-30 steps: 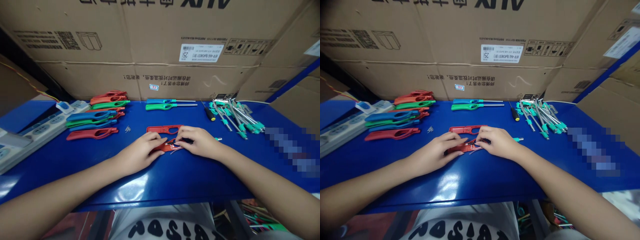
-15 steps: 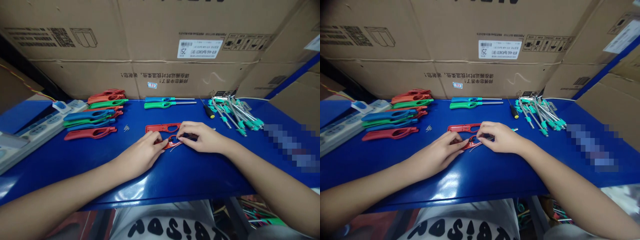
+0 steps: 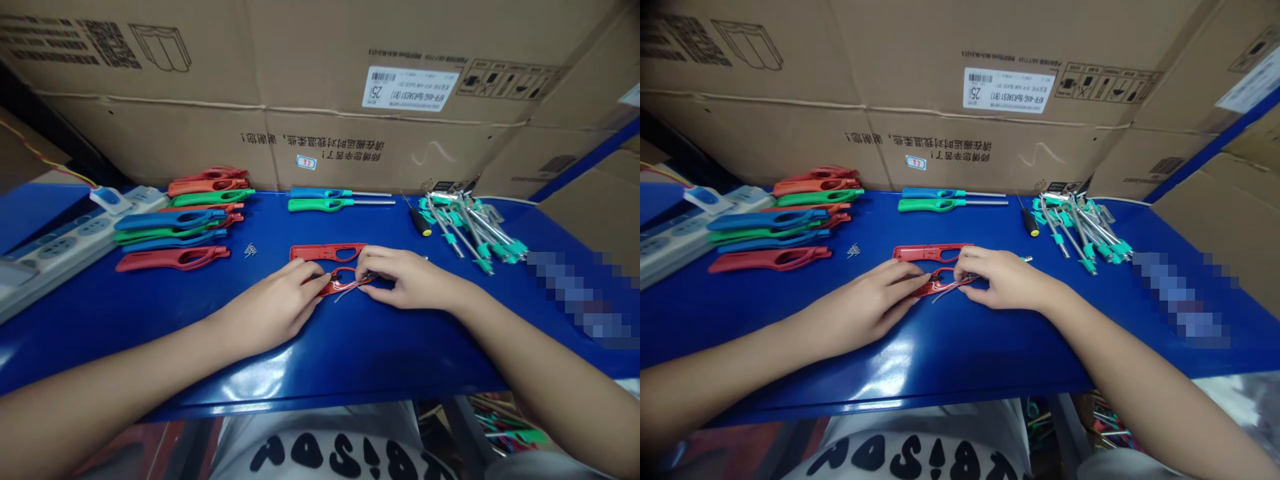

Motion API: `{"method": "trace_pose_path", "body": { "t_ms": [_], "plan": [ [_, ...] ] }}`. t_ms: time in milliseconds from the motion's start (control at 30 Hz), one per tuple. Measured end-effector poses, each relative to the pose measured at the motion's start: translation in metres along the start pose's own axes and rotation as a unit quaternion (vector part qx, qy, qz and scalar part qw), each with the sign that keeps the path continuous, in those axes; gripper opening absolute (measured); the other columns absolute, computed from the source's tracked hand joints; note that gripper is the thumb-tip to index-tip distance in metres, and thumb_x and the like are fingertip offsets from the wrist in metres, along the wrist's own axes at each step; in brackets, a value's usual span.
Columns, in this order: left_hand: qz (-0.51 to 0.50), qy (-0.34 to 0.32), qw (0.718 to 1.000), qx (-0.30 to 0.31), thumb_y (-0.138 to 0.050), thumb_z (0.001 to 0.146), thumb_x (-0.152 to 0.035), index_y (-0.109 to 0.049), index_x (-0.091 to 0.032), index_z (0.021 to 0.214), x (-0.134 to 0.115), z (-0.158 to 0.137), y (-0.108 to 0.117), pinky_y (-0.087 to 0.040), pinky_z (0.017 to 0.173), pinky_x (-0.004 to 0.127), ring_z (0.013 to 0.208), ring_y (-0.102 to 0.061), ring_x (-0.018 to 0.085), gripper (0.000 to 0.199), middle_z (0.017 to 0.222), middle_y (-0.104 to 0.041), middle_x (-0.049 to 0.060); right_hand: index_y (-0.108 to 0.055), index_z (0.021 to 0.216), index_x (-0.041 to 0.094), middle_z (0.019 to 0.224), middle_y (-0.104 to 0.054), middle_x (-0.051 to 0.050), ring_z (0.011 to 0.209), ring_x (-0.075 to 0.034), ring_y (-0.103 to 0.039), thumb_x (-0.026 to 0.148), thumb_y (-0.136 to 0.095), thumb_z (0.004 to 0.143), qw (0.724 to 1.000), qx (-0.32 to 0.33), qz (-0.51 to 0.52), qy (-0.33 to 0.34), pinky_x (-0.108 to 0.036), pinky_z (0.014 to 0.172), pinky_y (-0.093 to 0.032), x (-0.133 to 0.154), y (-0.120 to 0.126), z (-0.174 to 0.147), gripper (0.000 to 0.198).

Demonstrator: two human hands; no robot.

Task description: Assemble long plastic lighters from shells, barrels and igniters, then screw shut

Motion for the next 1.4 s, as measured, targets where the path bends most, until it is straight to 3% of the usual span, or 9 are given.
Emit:
{"method": "trace_pose_path", "body": {
  "t_ms": [267,433,633,933,1200,1400],
  "plan": [
    [-0.044,0.004,0.999,0.018,-0.044,0.100,-0.011,-0.056,-0.023,0.140,-0.001,0.001,-0.004,-0.048,0.106,0.051,0.127,-0.049,0.029,0.044,0.135,-0.058,0.012,-0.061,0.094,0.021,0.105,-0.060,-0.003,0.090,-0.015,-0.061,0.017,-0.061,0.087,1.000,-0.003,0.009,-0.003,-0.027,0.079,-0.046,-0.001,0.002,-0.001,0.008],
    [-0.050,0.008,0.998,0.021,-0.043,0.101,-0.013,-0.058,-0.021,0.136,-0.001,0.001,-0.003,-0.048,0.106,0.048,0.123,-0.050,0.028,0.038,0.133,-0.059,0.011,-0.061,0.093,0.020,0.103,-0.061,-0.004,0.087,-0.015,-0.061,0.019,-0.060,0.090,1.000,-0.006,0.003,-0.003,-0.028,0.078,-0.046,0.000,0.002,0.000,0.003],
    [-0.027,0.003,0.999,0.031,-0.043,0.100,-0.012,-0.059,-0.022,0.136,-0.002,0.002,-0.002,-0.049,0.105,0.049,0.124,-0.050,0.029,0.040,0.133,-0.059,0.011,-0.065,0.096,0.020,0.102,-0.064,-0.007,0.088,-0.018,-0.062,0.024,-0.051,0.099,1.000,-0.022,0.011,0.007,-0.031,0.081,-0.049,0.002,0.003,0.002,0.014],
    [-0.002,-0.003,0.999,0.041,-0.047,0.097,-0.007,-0.061,-0.020,0.134,-0.004,0.001,0.001,-0.051,0.102,0.046,0.121,-0.053,0.029,0.042,0.130,-0.062,0.012,-0.071,0.092,0.018,0.096,-0.066,-0.006,0.069,-0.011,-0.057,0.022,-0.059,0.095,0.997,-0.052,0.044,0.032,-0.024,0.063,-0.046,0.000,0.007,0.000,0.013],
    [0.030,-0.010,0.999,0.041,-0.049,0.095,-0.006,-0.062,-0.020,0.136,-0.005,0.001,0.003,-0.051,0.105,0.048,0.129,-0.051,0.031,0.045,0.135,-0.062,0.012,-0.074,0.102,0.021,0.108,-0.066,-0.007,0.082,-0.014,-0.062,0.019,-0.062,0.091,1.000,-0.003,-0.002,0.016,-0.024,0.068,-0.049,0.007,0.009,-0.002,0.017],
    [0.068,-0.032,0.997,0.033,-0.047,0.096,-0.007,-0.060,-0.019,0.139,-0.003,0.002,0.004,-0.054,0.102,0.047,0.129,-0.054,0.031,0.046,0.142,-0.062,0.010,-0.072,0.105,0.019,0.105,-0.064,-0.007,0.069,-0.011,-0.055,0.018,-0.060,0.090,1.000,0.000,0.022,0.019,-0.025,0.063,-0.048,0.008,0.012,-0.004,0.019]
  ]
}}
Point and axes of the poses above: each hand's wrist, its own z-axis towards the middle knuckle, its own y-axis out of the back of the hand, x = y × z, the point moved 5 cm from there along z, towards the middle knuckle
